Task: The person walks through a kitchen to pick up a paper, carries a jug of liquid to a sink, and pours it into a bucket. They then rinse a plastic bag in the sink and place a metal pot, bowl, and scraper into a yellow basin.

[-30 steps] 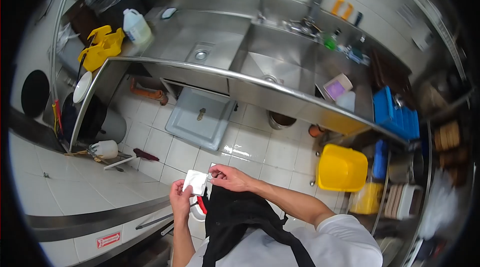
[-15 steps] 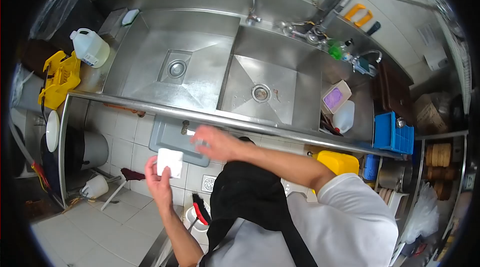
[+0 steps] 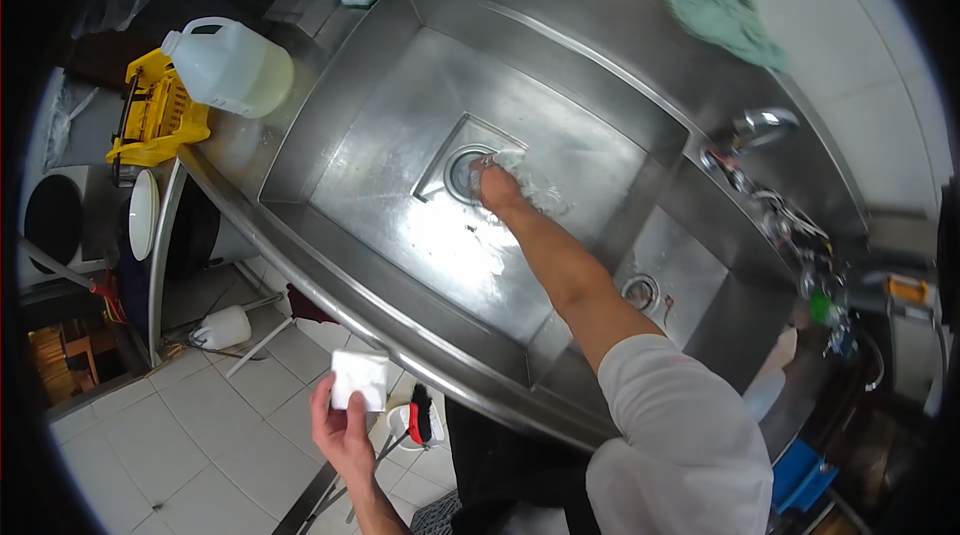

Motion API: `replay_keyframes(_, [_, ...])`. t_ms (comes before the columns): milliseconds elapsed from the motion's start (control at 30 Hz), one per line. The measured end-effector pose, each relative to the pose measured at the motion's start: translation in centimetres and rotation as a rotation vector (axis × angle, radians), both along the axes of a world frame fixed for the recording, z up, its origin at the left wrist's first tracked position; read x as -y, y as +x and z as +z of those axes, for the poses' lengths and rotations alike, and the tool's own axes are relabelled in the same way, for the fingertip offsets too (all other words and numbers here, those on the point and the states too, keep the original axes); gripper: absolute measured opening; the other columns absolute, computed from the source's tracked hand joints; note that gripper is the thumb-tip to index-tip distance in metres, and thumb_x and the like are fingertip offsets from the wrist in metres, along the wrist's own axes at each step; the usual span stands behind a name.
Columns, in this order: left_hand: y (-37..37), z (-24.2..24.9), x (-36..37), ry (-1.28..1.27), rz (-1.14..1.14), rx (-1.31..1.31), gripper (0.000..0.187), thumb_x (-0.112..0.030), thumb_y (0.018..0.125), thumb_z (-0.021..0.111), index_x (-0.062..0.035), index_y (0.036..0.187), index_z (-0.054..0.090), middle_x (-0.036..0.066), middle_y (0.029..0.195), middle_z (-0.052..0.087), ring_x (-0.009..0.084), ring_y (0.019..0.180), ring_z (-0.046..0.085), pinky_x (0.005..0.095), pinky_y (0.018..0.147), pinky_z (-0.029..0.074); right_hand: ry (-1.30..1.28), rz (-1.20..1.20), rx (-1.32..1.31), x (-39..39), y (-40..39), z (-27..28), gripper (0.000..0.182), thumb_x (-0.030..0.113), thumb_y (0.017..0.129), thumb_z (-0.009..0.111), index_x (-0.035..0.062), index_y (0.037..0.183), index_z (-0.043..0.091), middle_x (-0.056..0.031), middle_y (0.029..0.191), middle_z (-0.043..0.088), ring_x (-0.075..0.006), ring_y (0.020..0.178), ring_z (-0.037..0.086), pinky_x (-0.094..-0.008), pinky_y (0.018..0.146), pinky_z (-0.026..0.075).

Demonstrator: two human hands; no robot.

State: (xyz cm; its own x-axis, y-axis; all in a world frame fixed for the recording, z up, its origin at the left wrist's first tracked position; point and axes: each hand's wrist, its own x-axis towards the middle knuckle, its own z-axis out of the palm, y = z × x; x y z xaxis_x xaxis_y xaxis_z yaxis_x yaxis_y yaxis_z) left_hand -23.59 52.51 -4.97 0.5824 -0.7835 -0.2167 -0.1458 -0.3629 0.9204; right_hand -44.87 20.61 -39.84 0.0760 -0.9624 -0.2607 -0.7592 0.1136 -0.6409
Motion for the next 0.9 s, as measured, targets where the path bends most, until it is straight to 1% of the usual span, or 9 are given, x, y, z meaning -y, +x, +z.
replay_keyframes(233, [-2.6, -7.9, 21.4, 0.197, -0.741, 0.4, 0.037, -0.002, 0.08, 0.061, -0.0022, 0.117, 0.06, 0.013, 0.109, 0.058, 0.0201, 0.096, 0.059, 0.0271, 0.082, 0.047, 0.049, 0.306, -0.144, 3.0, 3.5, -10.6, 0.03, 0.024, 0.093, 0.045, 0.0085, 0.11, 0.065, -0.0185, 0.116, 0.061, -0.0286, 0.105, 0.062, -0.0356, 0.085, 0.05])
replay_keyframes(300, [-1.5, -15.3, 26.6, 0.183, -0.903, 0.531, 0.04, -0.005, 0.076, 0.062, -0.0038, 0.117, 0.061, 0.016, 0.109, 0.06, 0.0256, 0.095, 0.061, 0.0316, 0.083, 0.048, -0.17, 0.918, -0.469, 5.3, 4.6, -21.8, 0.026, 0.01, 0.089, 0.045, 0.01, 0.106, 0.065, -0.0202, 0.121, 0.056, -0.0288, 0.103, 0.061, -0.0378, 0.071, 0.053])
replay_keyframes(400, [-2.1, -24.0, 30.9, 0.236, -0.943, 0.541, 0.038, -0.002, 0.075, 0.062, -0.004, 0.113, 0.063, 0.021, 0.111, 0.062, 0.0393, 0.103, 0.061, 0.0419, 0.087, 0.048, -0.192, 0.397, -0.214, 3.0, 1.8, -3.7, 0.023, 0.021, 0.087, 0.055, 0.0054, 0.098, 0.067, -0.0189, 0.104, 0.064, -0.0311, 0.101, 0.062, -0.0353, 0.091, 0.048])
replay_keyframes(467, [-3.6, -27.1, 32.4, 0.242, -0.898, 0.501, 0.037, -0.002, 0.075, 0.062, -0.0038, 0.112, 0.064, 0.022, 0.11, 0.063, 0.0389, 0.102, 0.061, 0.0411, 0.087, 0.049, -0.332, 0.504, -0.396, 5.0, 0.7, -3.9, 0.02, 0.021, 0.081, 0.059, 0.008, 0.094, 0.068, -0.0166, 0.1, 0.066, -0.0315, 0.095, 0.063, -0.0361, 0.086, 0.05])
replay_keyframes(533, [-4.6, -31.0, 32.2, 0.262, -0.846, 0.448, 0.037, -0.001, 0.074, 0.062, -0.0036, 0.111, 0.064, 0.022, 0.109, 0.063, 0.0385, 0.102, 0.061, 0.0403, 0.087, 0.049, 0.205, -0.022, 0.199, 6.7, -1.1, -0.5, 0.018, 0.019, 0.078, 0.061, 0.0122, 0.092, 0.069, -0.0127, 0.098, 0.068, -0.0309, 0.091, 0.065, -0.0385, 0.081, 0.052])
replay_keyframes(633, [-5.6, -36.9, 33.1, 0.372, -0.669, 0.258, 0.039, -0.007, 0.079, 0.06, -0.0056, 0.118, 0.061, 0.019, 0.111, 0.063, 0.0339, 0.103, 0.061, 0.0372, 0.089, 0.05, 0.029, -0.304, 0.139, 7.1, -4.2, 6.1, 0.017, 0.016, 0.078, 0.059, 0.0138, 0.092, 0.069, -0.0108, 0.091, 0.069, -0.0314, 0.085, 0.066, -0.0398, 0.075, 0.052])
replay_keyframes(767, [-4.3, -52.6, 32.2, 0.191, -0.96, 0.798, 0.044, -0.018, 0.087, 0.057, -0.0054, 0.129, 0.053, 0.016, 0.131, 0.053, 0.0233, 0.113, 0.057, 0.0371, 0.092, 0.05, -0.256, -0.549, 0.485, 5.5, -10.0, 6.5, 0.015, 0.015, 0.08, 0.059, 0.0071, 0.089, 0.068, -0.0147, 0.083, 0.069, -0.0336, 0.079, 0.066, -0.0392, 0.074, 0.051])
replay_keyframes(833, [-5.2, -52.7, 33.1, 0.349, -0.946, 0.87, 0.044, -0.018, 0.087, 0.057, -0.0061, 0.129, 0.053, 0.017, 0.13, 0.054, 0.0263, 0.115, 0.056, 0.0394, 0.094, 0.048, -0.137, -0.643, 0.208, 4.1, -12.1, 7.2, 0.015, 0.014, 0.08, 0.059, 0.0046, 0.088, 0.067, -0.0162, 0.083, 0.069, -0.034, 0.08, 0.066, -0.0389, 0.075, 0.051])
replay_keyframes(900, [-7.6, -47.6, 32.7, 0.151, -1.076, 1.342, 0.04, -0.023, 0.085, 0.059, -0.0092, 0.123, 0.057, 0.017, 0.133, 0.051, 0.0322, 0.122, 0.05, 0.0432, 0.098, 0.045, -0.142, -0.659, 0.183, 3.4, -13.0, 5.7, 0.015, 0.014, 0.08, 0.059, 0.0038, 0.088, 0.067, -0.0165, 0.083, 0.069, -0.0341, 0.08, 0.066, -0.0392, 0.075, 0.05])
